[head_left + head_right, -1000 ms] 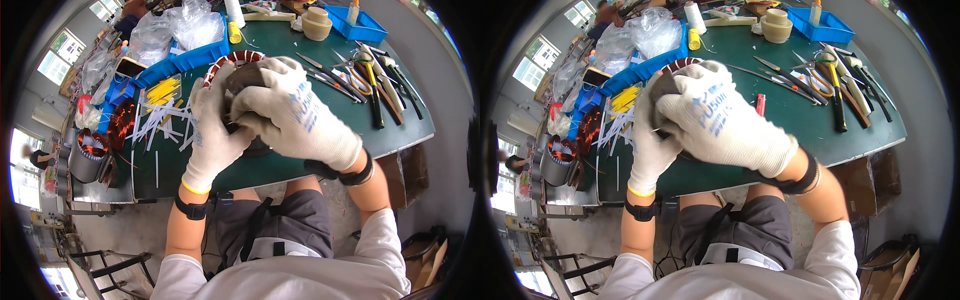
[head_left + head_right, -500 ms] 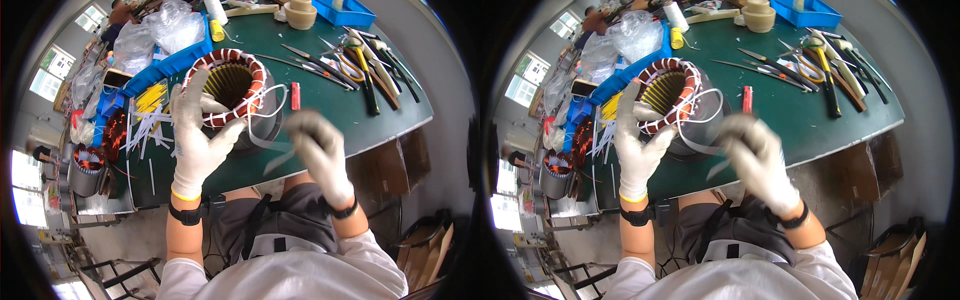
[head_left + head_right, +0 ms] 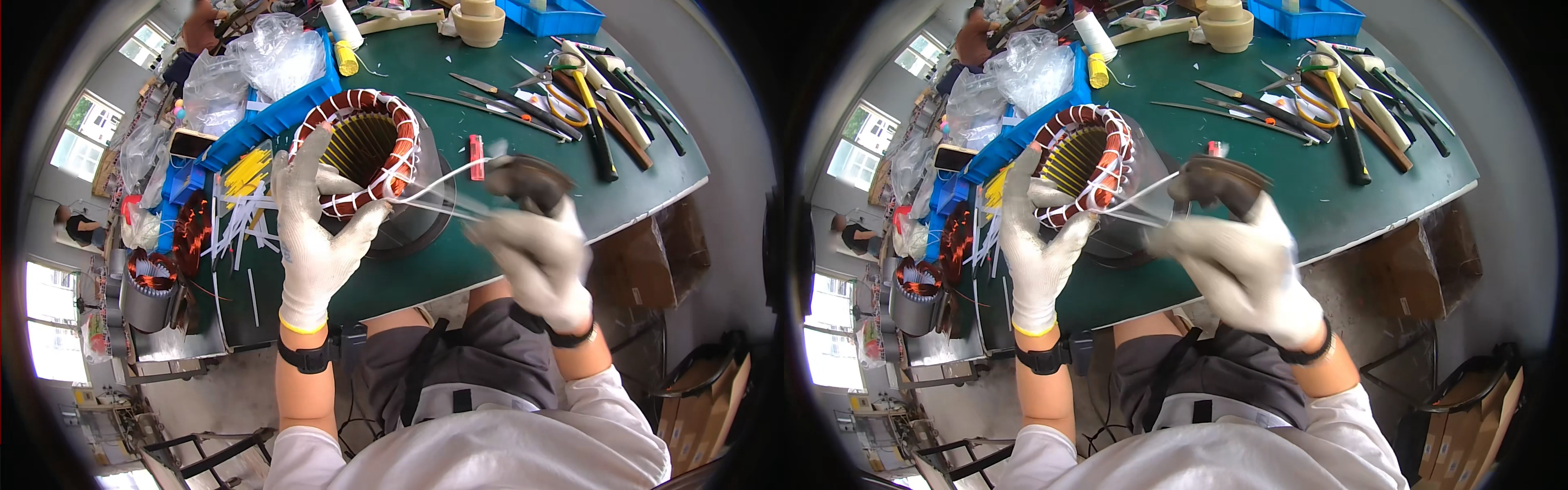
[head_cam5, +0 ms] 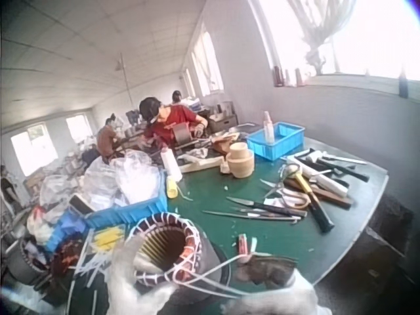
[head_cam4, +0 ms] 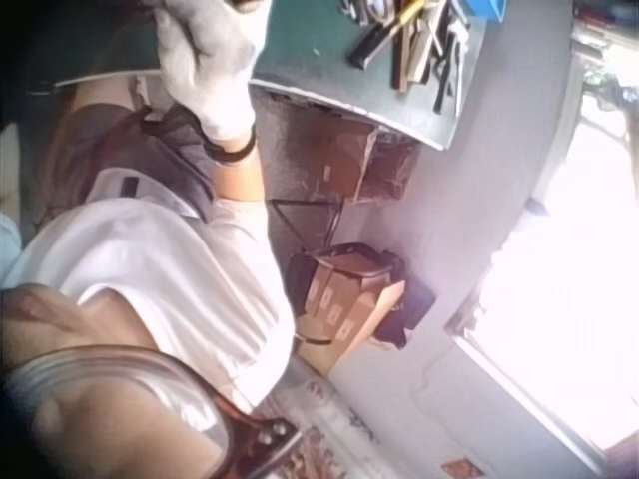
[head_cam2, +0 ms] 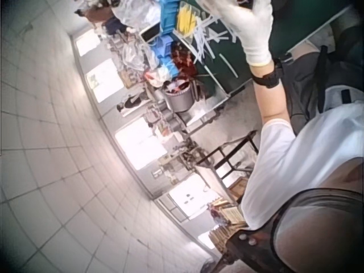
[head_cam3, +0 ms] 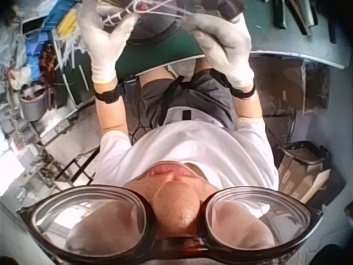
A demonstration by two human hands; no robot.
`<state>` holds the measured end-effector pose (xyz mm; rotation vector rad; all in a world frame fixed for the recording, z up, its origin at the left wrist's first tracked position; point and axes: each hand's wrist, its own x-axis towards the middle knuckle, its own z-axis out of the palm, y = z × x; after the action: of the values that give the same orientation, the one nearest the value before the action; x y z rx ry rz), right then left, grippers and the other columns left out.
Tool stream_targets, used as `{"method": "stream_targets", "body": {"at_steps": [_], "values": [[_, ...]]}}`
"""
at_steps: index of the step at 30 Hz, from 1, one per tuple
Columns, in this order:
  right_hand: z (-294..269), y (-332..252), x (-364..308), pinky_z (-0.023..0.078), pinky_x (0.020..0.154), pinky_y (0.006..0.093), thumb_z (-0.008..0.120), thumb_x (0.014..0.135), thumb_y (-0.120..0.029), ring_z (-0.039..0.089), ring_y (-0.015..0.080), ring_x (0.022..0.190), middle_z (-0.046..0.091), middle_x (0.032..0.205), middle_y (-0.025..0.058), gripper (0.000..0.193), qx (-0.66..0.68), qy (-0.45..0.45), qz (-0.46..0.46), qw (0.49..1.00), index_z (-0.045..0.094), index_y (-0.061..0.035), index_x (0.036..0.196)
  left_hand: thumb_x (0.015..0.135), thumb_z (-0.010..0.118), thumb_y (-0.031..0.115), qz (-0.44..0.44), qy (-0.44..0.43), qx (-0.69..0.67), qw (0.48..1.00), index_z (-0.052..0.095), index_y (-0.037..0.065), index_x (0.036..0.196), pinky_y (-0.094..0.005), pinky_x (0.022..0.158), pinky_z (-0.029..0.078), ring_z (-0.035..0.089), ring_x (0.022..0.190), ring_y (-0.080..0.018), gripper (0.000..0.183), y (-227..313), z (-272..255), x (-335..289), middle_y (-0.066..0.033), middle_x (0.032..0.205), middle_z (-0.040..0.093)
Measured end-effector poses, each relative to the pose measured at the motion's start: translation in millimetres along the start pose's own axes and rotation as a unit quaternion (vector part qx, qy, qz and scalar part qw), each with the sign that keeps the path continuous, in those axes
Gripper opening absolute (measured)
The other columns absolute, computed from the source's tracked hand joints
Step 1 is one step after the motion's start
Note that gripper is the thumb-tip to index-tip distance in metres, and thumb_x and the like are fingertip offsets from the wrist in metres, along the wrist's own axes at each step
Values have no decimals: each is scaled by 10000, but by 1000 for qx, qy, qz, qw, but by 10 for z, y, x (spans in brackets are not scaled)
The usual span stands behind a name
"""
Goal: Manually winding and tying copper wire coils into a motor stator using thread and tools.
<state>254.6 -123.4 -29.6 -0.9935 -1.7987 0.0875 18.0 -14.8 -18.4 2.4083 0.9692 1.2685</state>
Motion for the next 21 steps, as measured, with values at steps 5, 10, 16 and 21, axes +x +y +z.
{"method": "stream_targets", "body": {"at_steps": [5, 10, 16, 21], "values": [[-563, -399, -556, 526, 877, 389, 597, 936, -154, 645, 257, 924, 677, 1001, 121, 215, 179, -369, 160, 898, 666, 9, 1059, 710, 842, 124, -18, -1, -37, 999, 481, 27, 1404, -514, 1207, 155, 628, 862, -157, 789, -92, 97, -50, 1, 793, 665], [-1495, 755, -616, 514, 690, 385, 568, 812, 87, 618, 342, 747, 612, 885, 194, 250, -466, -104, 209, 853, 695, -7, 1006, 693, 856, 121, 14, -10, -27, 999, 528, 51, 1369, -504, 1173, 213, 582, 903, -181, 755, -82, -25, 30, 12, 788, 660], [-151, 160, -47, 527, 803, 411, 742, 800, -58, 644, 352, 866, 664, 984, 168, 299, -132, -25, 209, 969, 636, -36, 1078, 695, 837, 94, -9, -33, -37, 999, 540, 75, 1354, -490, 1161, 236, 555, 958, -209, 723, -147, -15, -5, 7, 775, 652], [427, 44, 290, 528, 762, 402, 732, 822, -66, 662, 342, 897, 665, 969, 160, 368, 24, 57, 189, 980, 575, -32, 1153, 727, 838, 172, 18, -66, 10, 998, 515, 63, 1376, -521, 1169, 217, 554, 975, -223, 733, -98, -89, 86, 9, 823, 656]]}}
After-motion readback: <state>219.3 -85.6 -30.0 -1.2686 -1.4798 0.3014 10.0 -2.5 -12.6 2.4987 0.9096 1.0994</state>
